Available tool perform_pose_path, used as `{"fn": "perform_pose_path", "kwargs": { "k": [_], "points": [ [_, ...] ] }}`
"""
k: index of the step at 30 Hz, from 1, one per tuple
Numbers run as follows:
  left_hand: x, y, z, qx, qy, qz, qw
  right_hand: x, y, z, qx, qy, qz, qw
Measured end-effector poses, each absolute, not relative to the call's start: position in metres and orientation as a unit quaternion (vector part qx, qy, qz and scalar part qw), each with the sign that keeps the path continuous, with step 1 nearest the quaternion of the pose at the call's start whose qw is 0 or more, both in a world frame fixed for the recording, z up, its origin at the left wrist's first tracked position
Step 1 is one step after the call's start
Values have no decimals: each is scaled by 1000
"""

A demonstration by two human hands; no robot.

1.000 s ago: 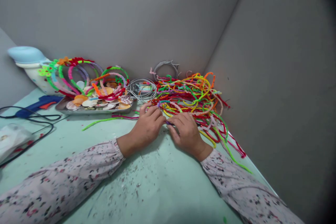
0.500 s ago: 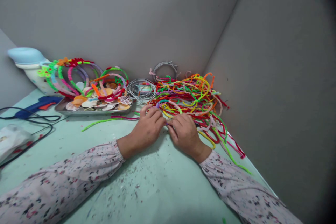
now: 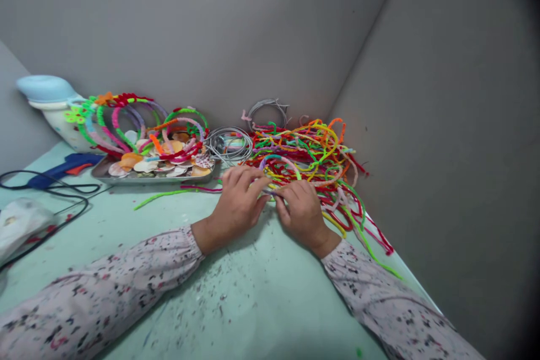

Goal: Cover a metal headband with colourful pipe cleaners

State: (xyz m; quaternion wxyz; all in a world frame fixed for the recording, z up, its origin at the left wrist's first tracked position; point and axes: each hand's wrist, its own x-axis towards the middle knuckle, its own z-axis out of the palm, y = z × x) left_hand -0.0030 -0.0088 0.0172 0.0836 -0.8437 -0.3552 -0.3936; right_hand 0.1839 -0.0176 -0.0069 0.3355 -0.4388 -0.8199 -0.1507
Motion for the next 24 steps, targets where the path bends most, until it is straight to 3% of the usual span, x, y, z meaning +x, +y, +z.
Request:
{"fn": "perform_pose_path", "kwargs": {
  "k": [4,9,12,19,24],
  "points": [
    [-3,-6,14,-743,-440,-501,-62,186,-16,-5,-450,-796,-146,376],
    [6,7,5,-601,-407,-504,-468,184,-16,-4,-446,-788,-131,405],
    [10,9,6,-532,-347,-462,-619,183,-16,-5,-443,-790,-116,408],
    [6,-3,3,-499,-345,-461,-648,185,-17,-4,-447,-777,-99,433],
    [7,-6,1,-600,-365,-464,-539,186,-17,-3,-453,-769,-84,443]
  ]
}}
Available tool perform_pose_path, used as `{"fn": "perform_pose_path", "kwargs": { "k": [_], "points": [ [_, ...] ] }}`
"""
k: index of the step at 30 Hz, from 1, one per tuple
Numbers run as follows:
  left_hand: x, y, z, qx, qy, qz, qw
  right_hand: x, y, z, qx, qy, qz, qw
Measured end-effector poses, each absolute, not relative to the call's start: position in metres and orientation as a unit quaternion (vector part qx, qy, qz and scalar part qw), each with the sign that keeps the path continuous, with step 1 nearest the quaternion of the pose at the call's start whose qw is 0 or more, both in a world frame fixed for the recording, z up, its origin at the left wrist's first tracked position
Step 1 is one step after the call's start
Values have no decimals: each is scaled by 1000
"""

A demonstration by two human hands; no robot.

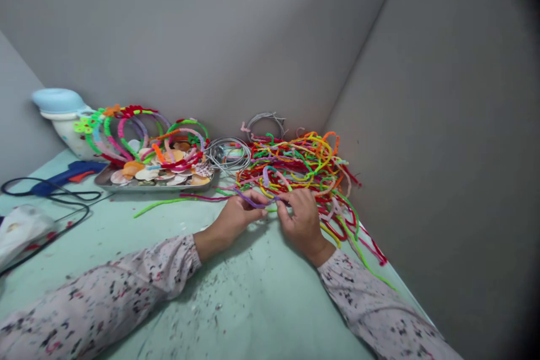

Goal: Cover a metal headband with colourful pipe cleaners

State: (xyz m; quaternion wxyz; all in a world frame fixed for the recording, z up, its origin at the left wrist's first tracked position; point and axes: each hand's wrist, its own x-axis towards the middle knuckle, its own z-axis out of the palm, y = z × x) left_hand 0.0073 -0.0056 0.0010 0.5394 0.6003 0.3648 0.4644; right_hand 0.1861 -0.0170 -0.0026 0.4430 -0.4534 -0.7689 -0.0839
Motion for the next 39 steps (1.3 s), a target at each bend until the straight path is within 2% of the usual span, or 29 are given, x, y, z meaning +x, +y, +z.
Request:
{"fn": "perform_pose_path", "kwargs": {
  "k": [7,9,12,18,39],
  "points": [
    [-5,-3,10,803,320,487,125,186,-17,-2,-435,-777,-64,450],
    [-7,-2,12,814,320,483,47,186,-17,-3,-431,-782,-60,445],
    [-8,0,13,825,313,471,-14,186,-17,-3,-425,-793,-56,433],
    [-7,3,11,858,314,404,-49,185,-18,-5,-415,-806,-49,420],
    [-9,8,7,861,307,405,-20,185,-18,-6,-396,-828,-28,397]
  ]
}}
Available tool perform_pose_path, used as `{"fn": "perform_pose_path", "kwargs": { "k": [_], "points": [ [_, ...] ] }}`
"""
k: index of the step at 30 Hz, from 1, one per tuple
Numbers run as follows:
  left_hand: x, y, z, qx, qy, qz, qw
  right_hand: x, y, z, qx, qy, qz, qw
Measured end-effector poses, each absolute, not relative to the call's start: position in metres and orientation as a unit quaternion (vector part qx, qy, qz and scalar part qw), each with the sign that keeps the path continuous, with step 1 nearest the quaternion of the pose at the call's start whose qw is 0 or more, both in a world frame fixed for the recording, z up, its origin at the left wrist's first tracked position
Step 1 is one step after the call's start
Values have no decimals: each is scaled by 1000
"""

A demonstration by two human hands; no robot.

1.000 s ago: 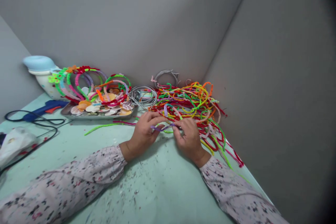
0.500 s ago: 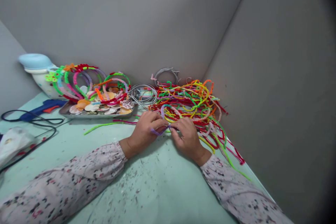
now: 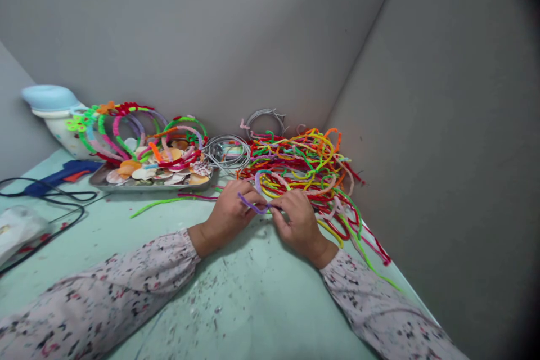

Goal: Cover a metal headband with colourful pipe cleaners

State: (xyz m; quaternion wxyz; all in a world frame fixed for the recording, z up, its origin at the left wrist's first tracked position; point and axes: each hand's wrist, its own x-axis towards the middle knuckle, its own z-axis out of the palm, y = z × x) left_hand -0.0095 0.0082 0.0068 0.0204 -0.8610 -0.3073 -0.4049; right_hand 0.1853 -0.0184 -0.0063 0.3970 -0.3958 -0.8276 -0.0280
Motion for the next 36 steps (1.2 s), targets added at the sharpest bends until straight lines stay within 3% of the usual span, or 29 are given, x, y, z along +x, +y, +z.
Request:
{"fn": "perform_pose_path", "kwargs": {
  "k": [8,20,36],
  "points": [
    [-9,8,4,-850,-303,-431,0,184,-19,-6,-395,-831,-50,389],
    [-3,-3,9,-809,-374,-430,-147,184,-18,-7,-399,-837,-96,362],
    [-2,1,5,-801,-380,-440,-146,184,-16,-8,-409,-827,-103,371]
  ]
}}
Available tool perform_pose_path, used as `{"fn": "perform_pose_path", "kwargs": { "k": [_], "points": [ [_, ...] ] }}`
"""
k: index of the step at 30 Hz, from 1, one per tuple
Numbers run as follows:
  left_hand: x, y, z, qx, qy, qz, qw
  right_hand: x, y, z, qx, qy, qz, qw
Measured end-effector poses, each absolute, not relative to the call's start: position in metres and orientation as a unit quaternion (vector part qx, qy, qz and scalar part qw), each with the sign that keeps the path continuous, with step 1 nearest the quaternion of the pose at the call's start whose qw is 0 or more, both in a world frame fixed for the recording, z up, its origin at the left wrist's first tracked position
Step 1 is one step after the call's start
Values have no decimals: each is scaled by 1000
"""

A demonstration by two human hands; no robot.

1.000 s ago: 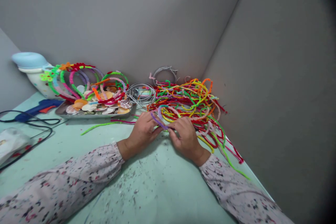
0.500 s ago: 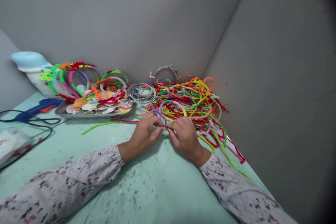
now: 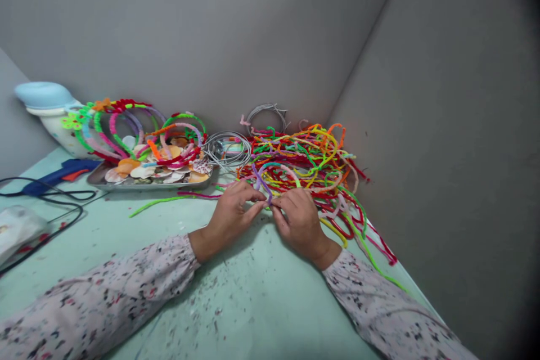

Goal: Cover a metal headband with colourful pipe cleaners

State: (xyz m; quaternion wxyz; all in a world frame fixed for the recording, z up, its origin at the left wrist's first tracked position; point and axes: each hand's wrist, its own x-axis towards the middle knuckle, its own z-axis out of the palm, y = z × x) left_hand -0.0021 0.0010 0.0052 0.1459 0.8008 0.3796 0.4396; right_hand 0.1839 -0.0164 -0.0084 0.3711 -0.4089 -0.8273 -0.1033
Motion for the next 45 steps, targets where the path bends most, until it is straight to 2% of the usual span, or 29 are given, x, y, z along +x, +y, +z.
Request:
{"fn": "perform_pose_path", "kwargs": {
  "k": [8,19,23,37,45],
  "points": [
    [2,-4,10,791,409,433,138,182,-19,-7,-416,-830,-103,358],
    [7,-7,8,743,465,431,217,180,-20,-3,-406,-843,-141,325],
    [7,-7,8,737,459,438,232,181,-20,-5,-408,-839,-129,337],
    [11,-8,9,735,475,441,201,179,-21,-5,-394,-847,-148,324],
    [6,-9,6,756,418,458,208,182,-18,-7,-420,-818,-111,378]
  ]
}}
